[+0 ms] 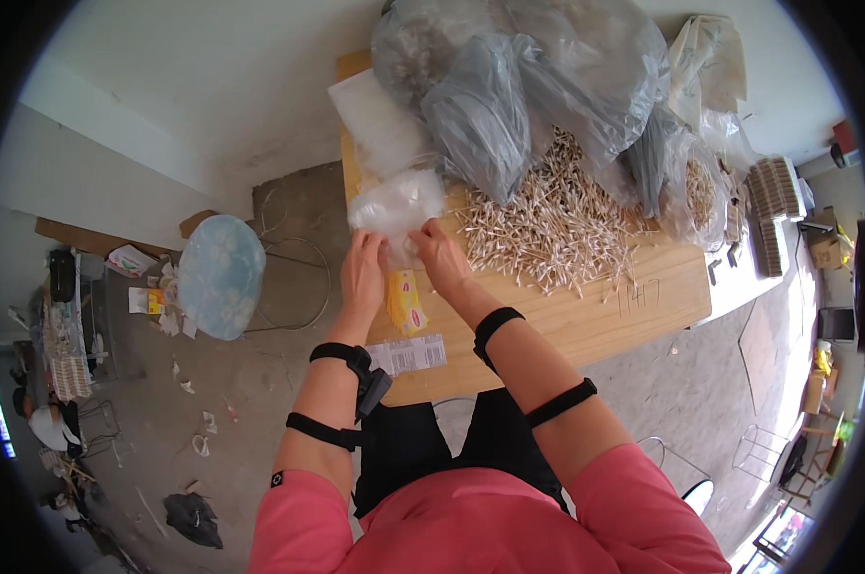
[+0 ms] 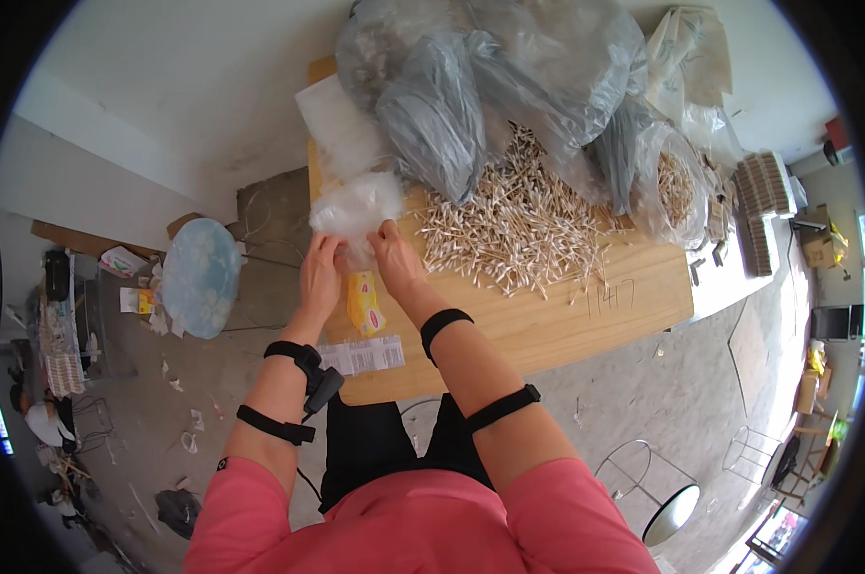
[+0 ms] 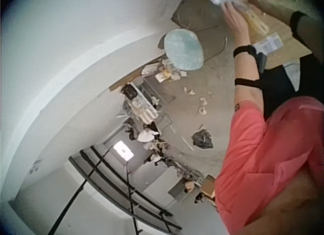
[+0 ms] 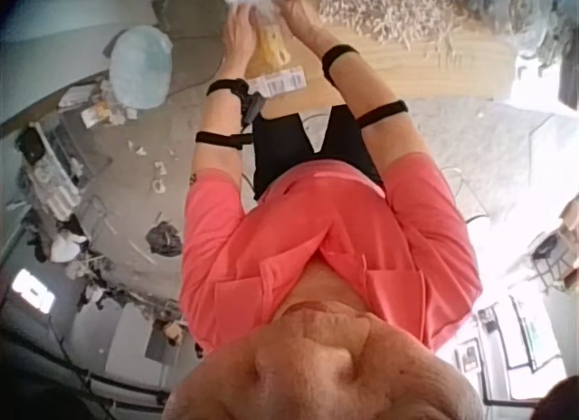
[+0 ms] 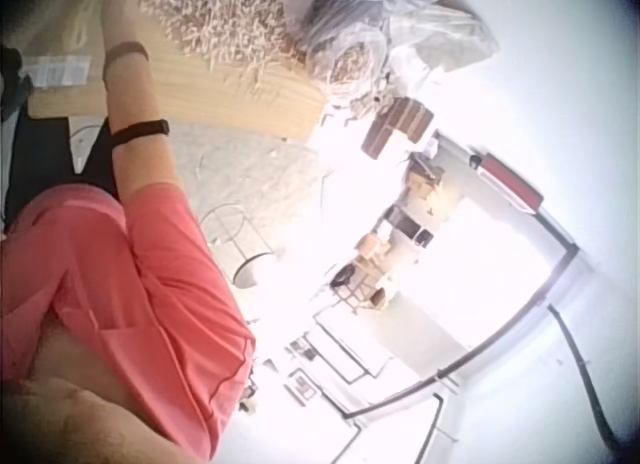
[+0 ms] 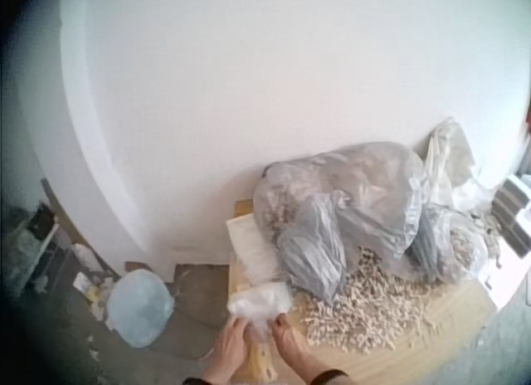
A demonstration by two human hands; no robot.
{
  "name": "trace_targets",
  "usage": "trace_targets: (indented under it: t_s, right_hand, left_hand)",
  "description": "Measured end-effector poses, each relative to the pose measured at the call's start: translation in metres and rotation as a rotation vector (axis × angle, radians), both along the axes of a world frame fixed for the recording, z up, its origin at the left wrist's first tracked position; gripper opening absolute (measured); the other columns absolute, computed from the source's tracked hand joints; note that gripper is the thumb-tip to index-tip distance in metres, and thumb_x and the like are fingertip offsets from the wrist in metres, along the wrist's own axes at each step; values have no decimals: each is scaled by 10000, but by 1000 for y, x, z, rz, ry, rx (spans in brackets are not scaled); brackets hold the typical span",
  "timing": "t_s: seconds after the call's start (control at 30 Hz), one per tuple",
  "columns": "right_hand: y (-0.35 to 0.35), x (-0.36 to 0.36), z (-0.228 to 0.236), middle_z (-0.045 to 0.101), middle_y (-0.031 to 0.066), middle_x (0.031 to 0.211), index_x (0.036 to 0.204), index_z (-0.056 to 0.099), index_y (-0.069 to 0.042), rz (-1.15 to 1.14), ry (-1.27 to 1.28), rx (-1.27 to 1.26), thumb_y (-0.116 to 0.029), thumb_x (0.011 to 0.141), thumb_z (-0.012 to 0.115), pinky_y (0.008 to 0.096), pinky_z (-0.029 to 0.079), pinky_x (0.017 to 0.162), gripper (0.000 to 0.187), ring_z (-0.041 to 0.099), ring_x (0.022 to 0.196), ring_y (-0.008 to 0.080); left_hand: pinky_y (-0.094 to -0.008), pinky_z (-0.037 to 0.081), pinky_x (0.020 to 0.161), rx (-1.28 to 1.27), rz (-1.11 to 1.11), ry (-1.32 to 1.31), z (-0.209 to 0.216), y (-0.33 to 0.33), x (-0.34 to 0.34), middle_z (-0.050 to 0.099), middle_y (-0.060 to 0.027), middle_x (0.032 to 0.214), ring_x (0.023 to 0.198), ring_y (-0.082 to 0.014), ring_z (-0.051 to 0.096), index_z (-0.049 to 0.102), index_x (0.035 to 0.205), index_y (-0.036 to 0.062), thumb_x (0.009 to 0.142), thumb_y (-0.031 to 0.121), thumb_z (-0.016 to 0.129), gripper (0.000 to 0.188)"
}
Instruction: Counting and packaging groups of cotton swabs into small transparent plastic bags.
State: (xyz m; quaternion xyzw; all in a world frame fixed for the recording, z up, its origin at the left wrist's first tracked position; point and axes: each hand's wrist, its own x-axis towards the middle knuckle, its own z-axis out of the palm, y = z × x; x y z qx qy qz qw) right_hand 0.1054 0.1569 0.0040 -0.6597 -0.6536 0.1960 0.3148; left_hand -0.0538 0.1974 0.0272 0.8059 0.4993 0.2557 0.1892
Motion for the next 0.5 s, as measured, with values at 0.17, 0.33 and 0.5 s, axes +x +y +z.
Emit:
trace_targets:
  t_s: [0.17,0.33,0.5]
  right_hand:
    - [7,4,-7,590,166,1042,1094,653,-34,-9,50,108,44,766,649,432,542,738,337,649,846,382]
    - [-9,8,0,607,157,1018,1077,650,-12,12,159,237,52,762,674,401,548,712,322,655,807,345]
    - [-38,2,19,622,170,996,1021,659,-12,-58,371,236,57,785,667,409,535,700,246,646,800,363]
  left_hand:
    - [-420,518,757,-30,-31,-53,-5,7,-1,561,-120,1046,925,-339,629,592,993,36,804,-77,608,222]
    - [-324,515,684,-123,52,-272,-6,-12,-11,506,-93,975,762,-221,604,541,998,23,768,-111,681,301]
    - [-293,502,665,-105,82,-342,-4,-24,-24,507,-79,987,719,-165,564,546,1016,23,774,-90,704,311]
